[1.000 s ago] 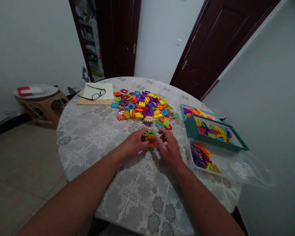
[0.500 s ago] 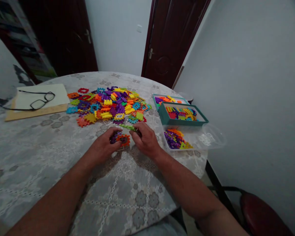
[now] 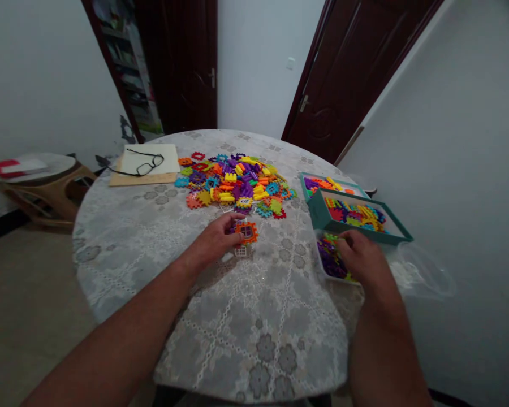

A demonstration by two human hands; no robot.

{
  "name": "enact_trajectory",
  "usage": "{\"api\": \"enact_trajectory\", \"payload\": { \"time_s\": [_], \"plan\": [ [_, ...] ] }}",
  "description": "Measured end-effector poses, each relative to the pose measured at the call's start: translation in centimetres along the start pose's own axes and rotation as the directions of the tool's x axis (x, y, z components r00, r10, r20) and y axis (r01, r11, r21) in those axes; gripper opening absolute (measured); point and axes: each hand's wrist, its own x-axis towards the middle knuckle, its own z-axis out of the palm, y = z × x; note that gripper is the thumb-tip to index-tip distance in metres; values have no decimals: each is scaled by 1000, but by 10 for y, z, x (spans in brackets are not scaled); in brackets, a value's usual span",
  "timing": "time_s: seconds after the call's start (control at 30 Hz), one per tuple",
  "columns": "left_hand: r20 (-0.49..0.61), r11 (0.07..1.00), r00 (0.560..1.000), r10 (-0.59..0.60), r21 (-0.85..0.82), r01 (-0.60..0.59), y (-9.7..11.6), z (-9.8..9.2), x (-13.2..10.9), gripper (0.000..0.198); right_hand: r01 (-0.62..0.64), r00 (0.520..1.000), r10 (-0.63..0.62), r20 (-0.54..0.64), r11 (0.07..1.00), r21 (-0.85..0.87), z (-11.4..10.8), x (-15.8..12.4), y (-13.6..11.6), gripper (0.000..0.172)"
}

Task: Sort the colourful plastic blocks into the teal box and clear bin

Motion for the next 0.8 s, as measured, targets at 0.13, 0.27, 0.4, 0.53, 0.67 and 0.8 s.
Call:
{"api": "enact_trajectory", "payload": {
  "time_s": [0.13, 0.27, 0.4, 0.53, 0.67, 0.8],
  "plan": [
    [40, 1000, 999, 25, 13, -25, 1, -1, -1, 57, 68, 980, -63, -191, 997, 20, 9, -1, -16, 24],
    [139, 989, 982, 126, 59, -135, -1, 0, -3, 65, 259, 961, -203, -189, 899, 354, 12, -12, -72, 26],
    [215, 983, 964, 155, 64, -173, -2, 4, -7, 70, 290, 925, -380, 10, 723, 628, 31, -34, -123, 44],
    [271, 984, 951, 148, 59, -170, -6, 5, -8, 73, 367, 857, -513, 50, 676, 639, 51, -39, -139, 45],
    [306, 983, 945, 114, 106, -153, -12, 5, -5, 70, 283, 864, -471, 177, 746, 602, 48, -36, -136, 36],
    [351, 980, 933, 78, 145, -136, -9, 8, -9, 70, 150, 860, -392, 328, 807, 571, 38, -36, -136, 25]
  ]
}}
